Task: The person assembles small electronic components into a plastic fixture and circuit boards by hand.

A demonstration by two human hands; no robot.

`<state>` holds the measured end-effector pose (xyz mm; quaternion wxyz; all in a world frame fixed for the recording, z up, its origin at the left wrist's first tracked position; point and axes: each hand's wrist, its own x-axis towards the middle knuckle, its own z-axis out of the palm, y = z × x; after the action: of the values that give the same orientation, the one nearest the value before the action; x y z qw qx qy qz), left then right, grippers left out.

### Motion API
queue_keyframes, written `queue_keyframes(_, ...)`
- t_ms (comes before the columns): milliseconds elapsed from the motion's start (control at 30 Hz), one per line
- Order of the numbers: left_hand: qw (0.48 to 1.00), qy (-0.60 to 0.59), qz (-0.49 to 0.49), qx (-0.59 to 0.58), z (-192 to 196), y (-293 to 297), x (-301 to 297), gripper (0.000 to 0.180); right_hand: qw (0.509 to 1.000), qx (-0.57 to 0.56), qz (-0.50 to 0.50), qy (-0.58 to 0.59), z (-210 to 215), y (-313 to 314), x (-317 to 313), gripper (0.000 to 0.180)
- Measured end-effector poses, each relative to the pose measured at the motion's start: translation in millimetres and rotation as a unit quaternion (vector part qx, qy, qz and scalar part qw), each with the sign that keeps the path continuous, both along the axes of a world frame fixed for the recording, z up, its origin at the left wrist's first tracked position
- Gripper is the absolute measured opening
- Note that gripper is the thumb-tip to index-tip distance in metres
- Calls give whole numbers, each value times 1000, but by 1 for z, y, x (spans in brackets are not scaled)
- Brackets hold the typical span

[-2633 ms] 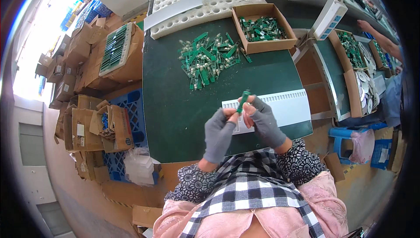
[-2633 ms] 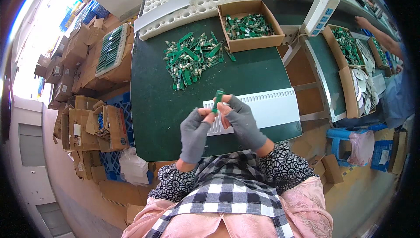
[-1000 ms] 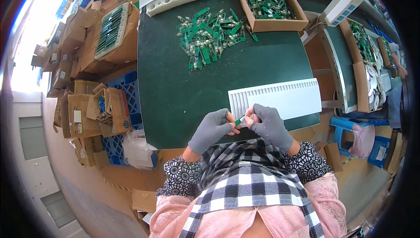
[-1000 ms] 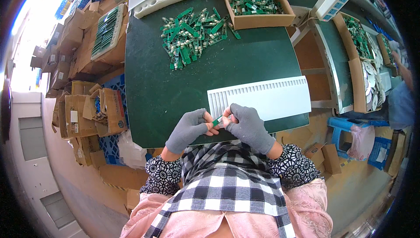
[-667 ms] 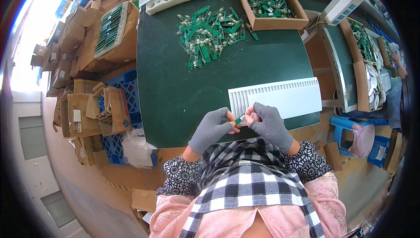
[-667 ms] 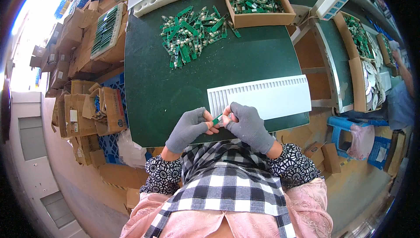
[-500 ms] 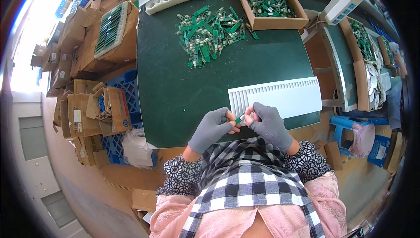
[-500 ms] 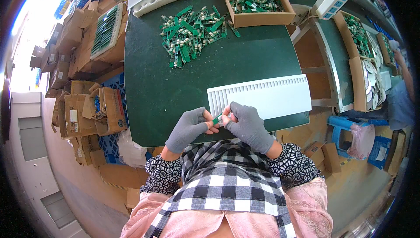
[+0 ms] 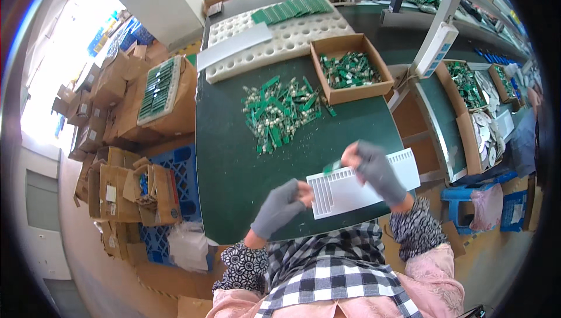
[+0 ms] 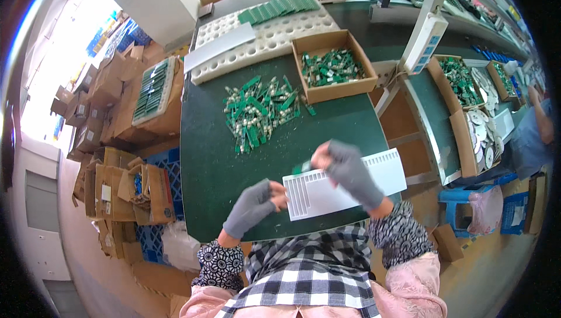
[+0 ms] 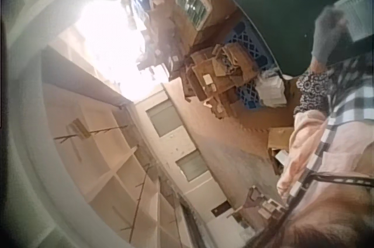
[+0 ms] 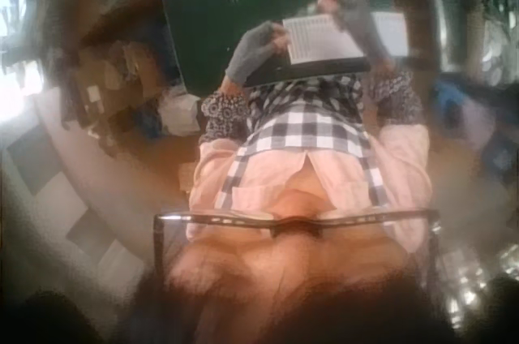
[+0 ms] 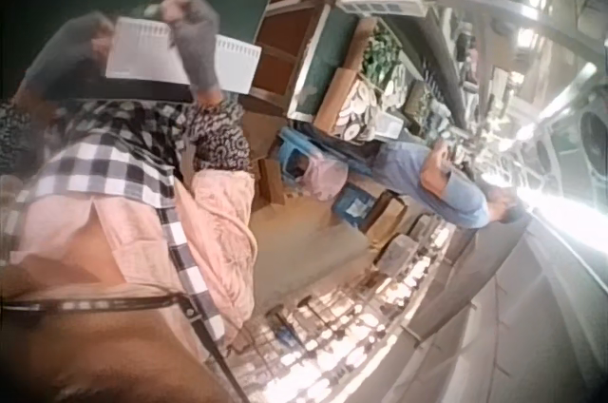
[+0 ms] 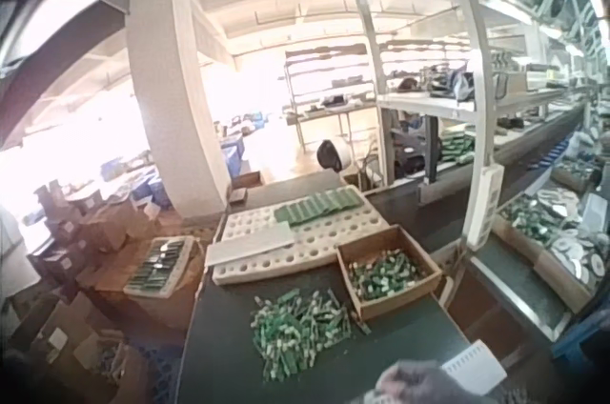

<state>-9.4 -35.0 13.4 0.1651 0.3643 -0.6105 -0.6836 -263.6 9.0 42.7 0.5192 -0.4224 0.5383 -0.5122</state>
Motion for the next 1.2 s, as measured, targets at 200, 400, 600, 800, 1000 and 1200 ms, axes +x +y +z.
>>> queue_keyframes(200,905,-91,82,-408,7,-78,-79,24,979,-97,-157,87,35,-80,-52,32)
queue_keyframes(400,780,-287,68,-553,-27,-127,-160,33,988,-68,-95,102,-5,-65,-28,29)
queue_keyframes(600,755,-382,110,-521,-42,-141,-167,27,998,0,-54,42,-26,-40,-27,24)
queue_keyframes(800,913,-235,12,-333,3,-109,-108,22,998,12,-38,45,-23,-31,-24,29)
queue_keyframes(1000,985,88,21,148,25,-32,-51,28,977,-6,64,-201,-22,-23,17,19)
queue_keyframes(1200,960,149,207,114,19,24,-37,22,969,-3,-43,-243,-30,-4,56,17)
